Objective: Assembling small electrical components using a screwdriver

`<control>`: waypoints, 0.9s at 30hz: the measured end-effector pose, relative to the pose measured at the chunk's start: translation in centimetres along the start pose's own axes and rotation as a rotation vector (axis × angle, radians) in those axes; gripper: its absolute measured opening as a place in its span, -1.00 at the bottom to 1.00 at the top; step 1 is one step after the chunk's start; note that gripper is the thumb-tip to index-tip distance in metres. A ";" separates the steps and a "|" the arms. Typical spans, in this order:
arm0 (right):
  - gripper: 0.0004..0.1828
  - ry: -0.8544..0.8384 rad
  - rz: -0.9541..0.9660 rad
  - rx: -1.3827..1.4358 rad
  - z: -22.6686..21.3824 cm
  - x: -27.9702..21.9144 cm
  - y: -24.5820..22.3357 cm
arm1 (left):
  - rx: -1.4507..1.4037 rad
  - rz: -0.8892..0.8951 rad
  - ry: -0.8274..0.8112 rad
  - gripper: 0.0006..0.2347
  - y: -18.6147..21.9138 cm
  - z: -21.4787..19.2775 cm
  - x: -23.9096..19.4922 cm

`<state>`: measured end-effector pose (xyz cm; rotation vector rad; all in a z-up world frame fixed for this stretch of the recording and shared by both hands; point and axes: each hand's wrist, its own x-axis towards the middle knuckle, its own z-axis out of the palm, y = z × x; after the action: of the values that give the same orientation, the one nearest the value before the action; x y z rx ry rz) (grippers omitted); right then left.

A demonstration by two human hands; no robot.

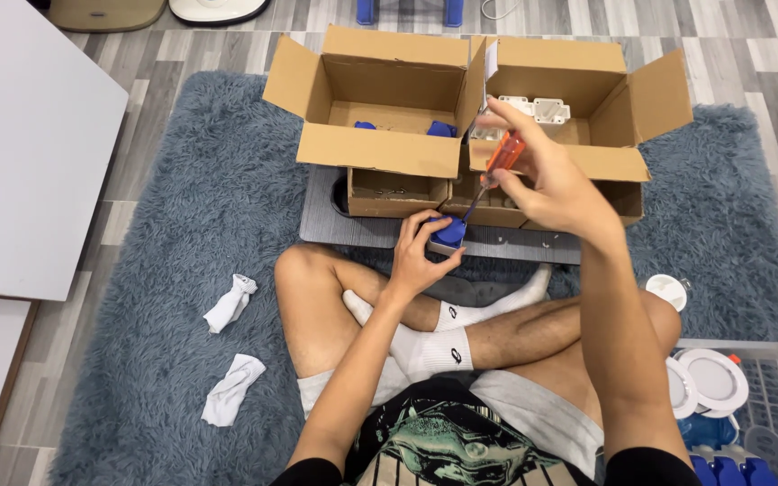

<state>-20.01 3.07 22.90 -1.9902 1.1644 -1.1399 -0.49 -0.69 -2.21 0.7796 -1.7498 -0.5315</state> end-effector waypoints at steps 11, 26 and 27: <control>-0.39 0.456 -0.235 -0.531 2.3 0.7 5.2 | -0.001 -0.002 0.001 -0.53 -0.4 0.2 -0.1; -0.21 0.029 -0.097 -0.069 -0.2 -0.3 0.2 | 0.014 0.022 -0.001 -0.52 -0.4 0.2 -0.2; -0.25 0.111 -0.118 -0.166 0.0 -0.3 0.4 | 0.024 0.028 0.004 -0.52 -0.3 0.2 -0.1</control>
<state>-20.20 3.17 22.45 -2.1697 1.2480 -1.2624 -0.58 -0.81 -2.56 0.7711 -1.7637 -0.4904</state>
